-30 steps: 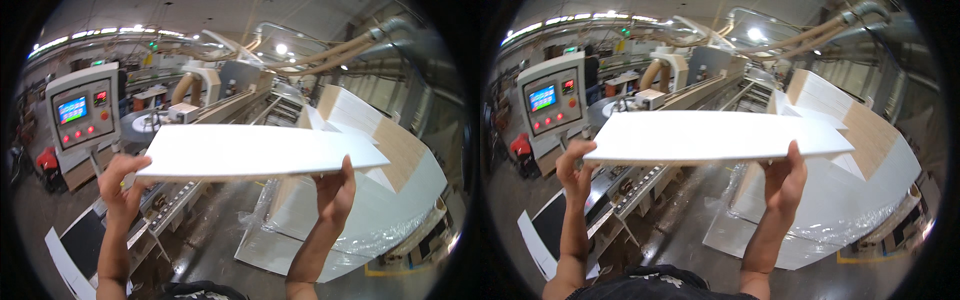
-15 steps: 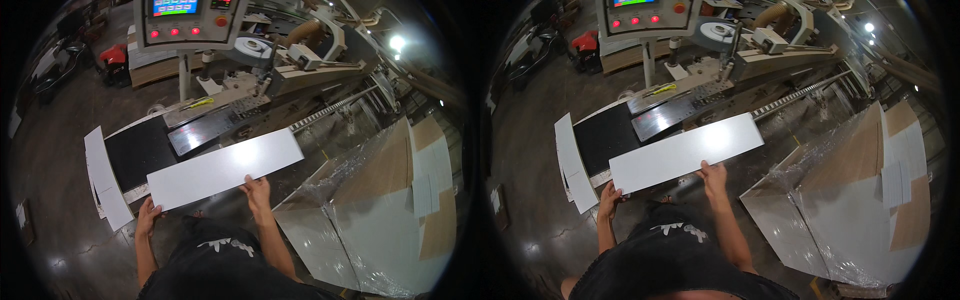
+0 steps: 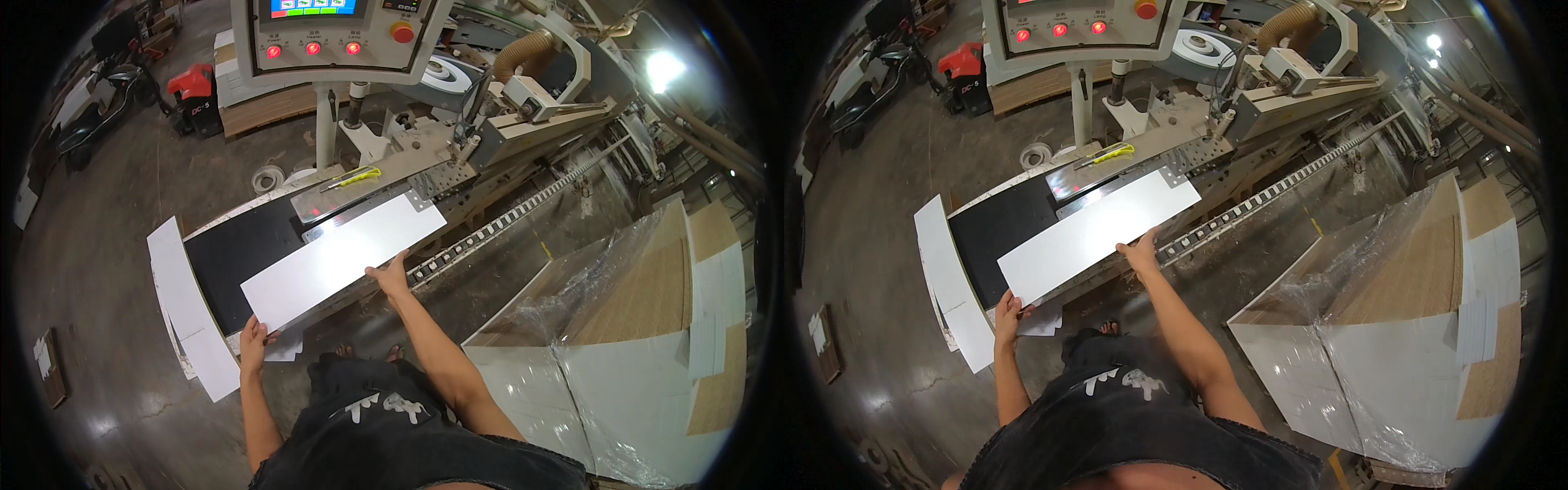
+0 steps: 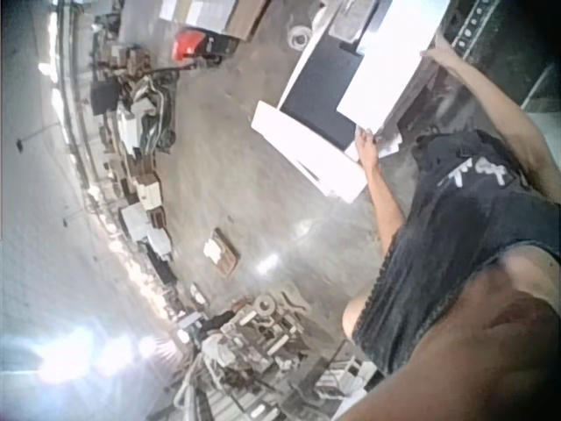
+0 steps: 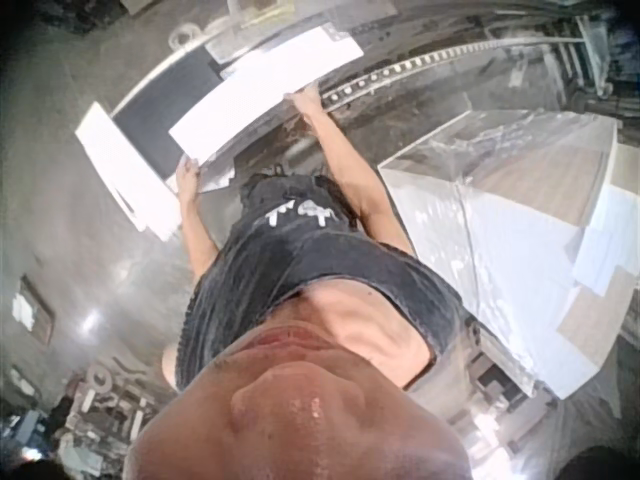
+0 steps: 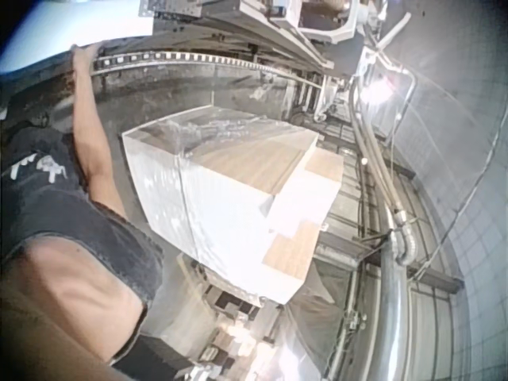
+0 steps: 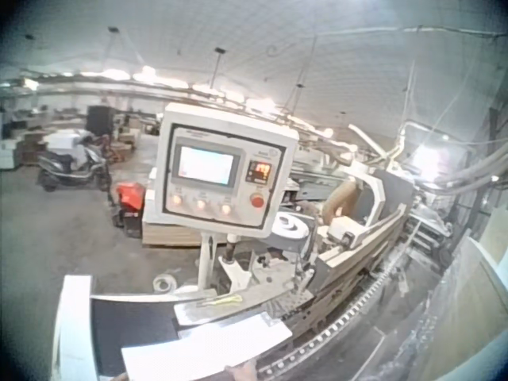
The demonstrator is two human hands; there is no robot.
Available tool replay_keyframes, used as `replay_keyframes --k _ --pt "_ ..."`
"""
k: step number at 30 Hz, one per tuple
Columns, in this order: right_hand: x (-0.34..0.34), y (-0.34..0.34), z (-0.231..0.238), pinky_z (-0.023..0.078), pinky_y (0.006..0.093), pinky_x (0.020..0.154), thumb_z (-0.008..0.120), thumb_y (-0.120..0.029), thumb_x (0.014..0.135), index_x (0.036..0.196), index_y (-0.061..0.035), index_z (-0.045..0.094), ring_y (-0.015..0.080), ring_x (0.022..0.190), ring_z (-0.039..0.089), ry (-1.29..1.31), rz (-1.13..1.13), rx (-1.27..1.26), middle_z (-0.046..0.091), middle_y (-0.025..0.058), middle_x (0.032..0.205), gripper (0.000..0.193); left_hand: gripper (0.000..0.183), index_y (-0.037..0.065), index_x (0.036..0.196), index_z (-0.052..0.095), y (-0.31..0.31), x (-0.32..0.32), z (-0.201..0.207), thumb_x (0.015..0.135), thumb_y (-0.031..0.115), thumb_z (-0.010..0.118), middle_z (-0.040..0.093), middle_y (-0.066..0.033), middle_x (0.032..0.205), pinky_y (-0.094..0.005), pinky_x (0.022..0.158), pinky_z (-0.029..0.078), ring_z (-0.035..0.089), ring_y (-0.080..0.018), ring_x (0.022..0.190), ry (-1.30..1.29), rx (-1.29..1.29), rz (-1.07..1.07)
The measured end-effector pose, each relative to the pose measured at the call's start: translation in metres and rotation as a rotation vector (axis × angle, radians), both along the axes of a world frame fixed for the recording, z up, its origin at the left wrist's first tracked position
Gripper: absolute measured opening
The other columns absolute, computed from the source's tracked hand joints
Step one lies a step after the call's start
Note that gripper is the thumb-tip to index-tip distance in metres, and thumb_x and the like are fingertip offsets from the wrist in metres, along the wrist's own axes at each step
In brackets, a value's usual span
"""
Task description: The person repeatedly picks up white rectangular panels from a stack, places them onto a conveyor belt, and then stacks them onto a pallet. The person handles the panels one at a time throughout the process.
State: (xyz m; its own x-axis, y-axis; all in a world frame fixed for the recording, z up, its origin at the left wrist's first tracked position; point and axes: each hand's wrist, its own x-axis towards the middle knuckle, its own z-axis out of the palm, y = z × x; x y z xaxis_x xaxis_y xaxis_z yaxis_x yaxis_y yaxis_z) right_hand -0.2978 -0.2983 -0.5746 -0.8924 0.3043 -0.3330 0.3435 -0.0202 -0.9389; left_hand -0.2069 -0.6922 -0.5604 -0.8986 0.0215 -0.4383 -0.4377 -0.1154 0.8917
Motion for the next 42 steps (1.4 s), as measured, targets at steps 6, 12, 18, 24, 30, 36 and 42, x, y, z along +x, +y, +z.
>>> replay_keyframes --k 6,12,18,24,30,36,42 --pt "-0.025 0.012 0.019 0.027 0.0536 0.126 0.09 -0.051 0.079 0.16 0.0176 0.004 0.0498 0.159 0.01 -0.087 0.075 0.587 -0.005 0.0385 0.169 0.136 0.1 0.002 0.169 0.008 0.028 -0.028 0.008 0.091 -0.007 0.07 0.069 -0.0205 0.127 -0.0323 0.089 0.057 0.071 -0.0222 0.107 0.318 -0.193 -0.023" --pt "-0.035 0.02 0.023 0.019 0.0579 0.127 0.086 -0.062 0.075 0.151 0.0282 0.019 0.0572 0.157 0.001 0.063 0.067 0.847 -0.012 0.0428 0.166 0.136 0.075 -0.005 0.152 0.04 0.043 -0.045 0.021 0.087 -0.001 0.079 0.072 -0.0182 0.119 -0.0313 0.088 0.055 0.071 -0.0197 0.101 0.265 -0.544 -0.002" --pt "-0.045 0.057 0.026 0.042 0.0506 0.117 0.09 -0.051 0.077 0.149 0.0301 0.015 0.0575 0.149 0.031 0.103 0.113 0.657 -0.021 0.0403 0.165 0.132 0.064 -0.001 0.141 0.053 0.075 -0.049 0.016 0.084 0.001 0.082 0.067 -0.0137 0.123 -0.0338 0.088 0.051 0.066 -0.022 0.106 0.342 -0.696 0.04" --pt "-0.066 0.122 0.036 0.055 0.0497 0.103 0.09 -0.051 0.077 0.147 0.0323 0.015 0.0551 0.14 0.046 0.04 0.145 0.604 -0.024 0.0365 0.166 0.132 0.071 0.002 0.14 0.056 0.145 -0.071 0.035 0.077 0.01 0.088 0.048 -0.02 0.155 -0.047 0.114 0.044 0.047 -0.0404 0.143 0.471 -0.921 0.024" --pt "-0.089 0.188 0.027 0.058 0.0527 0.094 0.085 -0.055 0.079 0.143 0.0291 0.03 0.0566 0.12 0.061 0.088 0.11 0.693 -0.016 0.0398 0.166 0.119 0.071 0.002 0.136 0.06 0.201 -0.096 0.033 0.072 0.013 0.09 0.053 -0.0204 0.153 -0.0495 0.116 0.04 0.05 -0.0405 0.139 0.607 -1.02 -0.028" --pt "-0.108 0.236 0.027 0.041 0.048 0.118 0.091 -0.046 0.077 0.156 0.0211 0.018 0.0492 0.154 0.028 0.167 0.044 0.605 -0.015 0.034 0.17 0.127 0.074 0.003 0.126 0.063 0.24 -0.116 0.015 0.062 0.02 0.095 0.06 -0.018 0.144 -0.0537 0.115 0.037 0.052 -0.0402 0.134 0.663 -1.121 -0.035" --pt "-0.095 0.248 0.04 0.022 0.0446 0.128 0.074 -0.054 0.095 0.163 0.0117 0.013 0.047 0.16 0.013 0.002 0.016 0.371 -0.001 0.0368 0.171 0.112 0.073 0.003 0.124 0.057 0.295 -0.148 0.026 0.069 0.036 0.093 0.052 -0.0192 0.149 -0.0676 0.119 0.024 0.047 -0.0399 0.14 0.7 -1.188 -0.161"
